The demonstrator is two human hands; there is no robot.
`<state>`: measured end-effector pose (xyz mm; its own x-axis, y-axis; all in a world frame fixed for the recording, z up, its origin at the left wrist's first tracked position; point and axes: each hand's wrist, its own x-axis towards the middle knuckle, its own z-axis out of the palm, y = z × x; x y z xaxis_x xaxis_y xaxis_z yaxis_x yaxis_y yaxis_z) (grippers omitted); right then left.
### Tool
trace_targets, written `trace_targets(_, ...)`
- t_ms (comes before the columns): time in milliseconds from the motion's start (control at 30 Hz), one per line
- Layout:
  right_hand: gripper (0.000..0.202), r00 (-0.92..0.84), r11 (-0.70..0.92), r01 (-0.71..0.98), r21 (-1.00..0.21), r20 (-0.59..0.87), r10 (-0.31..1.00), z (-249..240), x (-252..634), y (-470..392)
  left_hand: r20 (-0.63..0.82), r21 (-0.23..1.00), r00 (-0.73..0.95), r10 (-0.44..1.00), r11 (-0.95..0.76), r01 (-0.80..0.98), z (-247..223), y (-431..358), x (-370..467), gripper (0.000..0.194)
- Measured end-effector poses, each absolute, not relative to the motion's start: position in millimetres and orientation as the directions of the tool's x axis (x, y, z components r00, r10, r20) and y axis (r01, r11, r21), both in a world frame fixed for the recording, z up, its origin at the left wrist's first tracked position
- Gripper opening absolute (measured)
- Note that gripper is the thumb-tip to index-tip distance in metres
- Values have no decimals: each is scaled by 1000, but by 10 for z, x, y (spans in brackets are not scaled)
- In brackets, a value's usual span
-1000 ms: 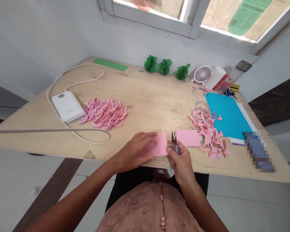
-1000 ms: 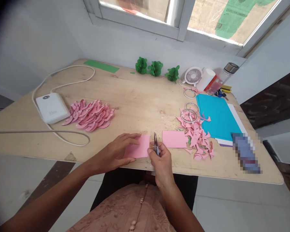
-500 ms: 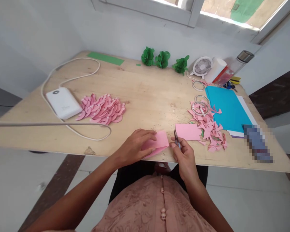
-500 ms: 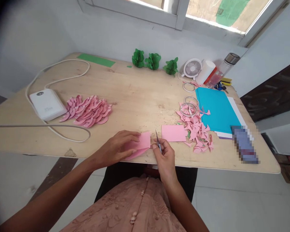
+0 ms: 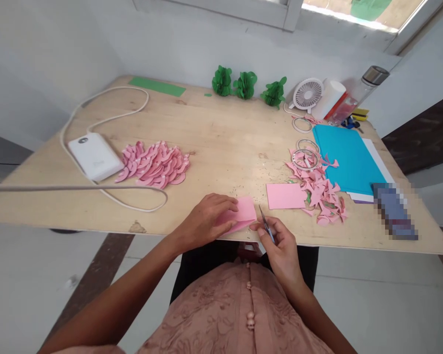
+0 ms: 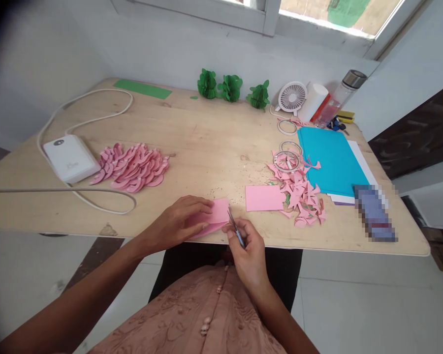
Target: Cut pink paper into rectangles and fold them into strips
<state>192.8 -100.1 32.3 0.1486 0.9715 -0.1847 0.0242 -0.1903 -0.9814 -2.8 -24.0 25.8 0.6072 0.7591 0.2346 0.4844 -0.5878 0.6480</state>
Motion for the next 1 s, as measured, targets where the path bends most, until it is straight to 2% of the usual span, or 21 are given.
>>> trace_targets(1000, 24, 143, -254, -44, -966, -257, 956, 288, 1890, -998, 260, 554, 634, 728, -650, 520, 203, -302, 39, 15)
